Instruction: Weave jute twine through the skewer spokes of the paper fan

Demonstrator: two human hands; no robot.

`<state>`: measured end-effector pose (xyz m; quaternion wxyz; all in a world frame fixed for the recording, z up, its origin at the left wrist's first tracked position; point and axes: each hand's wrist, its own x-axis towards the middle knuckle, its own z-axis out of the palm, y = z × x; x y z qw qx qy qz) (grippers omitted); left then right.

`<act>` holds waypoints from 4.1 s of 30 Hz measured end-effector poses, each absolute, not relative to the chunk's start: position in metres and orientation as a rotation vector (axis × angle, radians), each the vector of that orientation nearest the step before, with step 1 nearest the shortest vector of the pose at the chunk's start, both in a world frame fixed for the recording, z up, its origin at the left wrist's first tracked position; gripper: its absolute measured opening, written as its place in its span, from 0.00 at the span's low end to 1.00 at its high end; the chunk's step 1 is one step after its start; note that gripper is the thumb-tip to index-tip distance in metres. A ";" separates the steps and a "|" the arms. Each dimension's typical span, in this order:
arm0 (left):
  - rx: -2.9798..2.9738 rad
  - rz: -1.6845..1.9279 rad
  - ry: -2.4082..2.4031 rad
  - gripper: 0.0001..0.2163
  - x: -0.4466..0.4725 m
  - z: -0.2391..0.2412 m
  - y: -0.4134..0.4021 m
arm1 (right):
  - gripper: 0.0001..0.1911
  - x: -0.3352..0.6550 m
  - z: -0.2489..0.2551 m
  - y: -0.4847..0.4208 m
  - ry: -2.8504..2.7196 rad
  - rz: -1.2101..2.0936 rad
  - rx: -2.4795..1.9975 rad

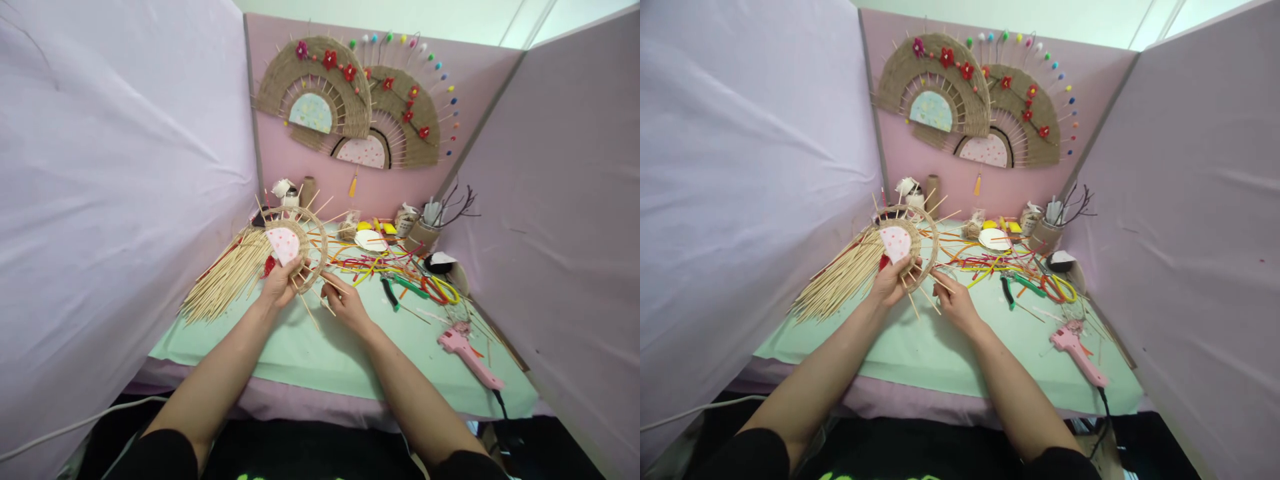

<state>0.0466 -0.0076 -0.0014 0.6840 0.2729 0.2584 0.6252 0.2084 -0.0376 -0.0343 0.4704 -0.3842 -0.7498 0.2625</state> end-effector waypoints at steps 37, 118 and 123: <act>0.805 1.403 0.475 0.22 0.032 0.017 -0.017 | 0.11 0.249 -0.018 -0.031 -1.459 0.662 -1.086; 0.822 1.417 0.452 0.10 0.043 0.003 -0.013 | 0.14 0.255 -0.005 -0.051 -1.459 1.272 -1.000; 0.822 1.436 0.467 0.11 0.044 0.003 -0.014 | 0.13 0.263 -0.004 -0.052 -1.528 1.350 -1.053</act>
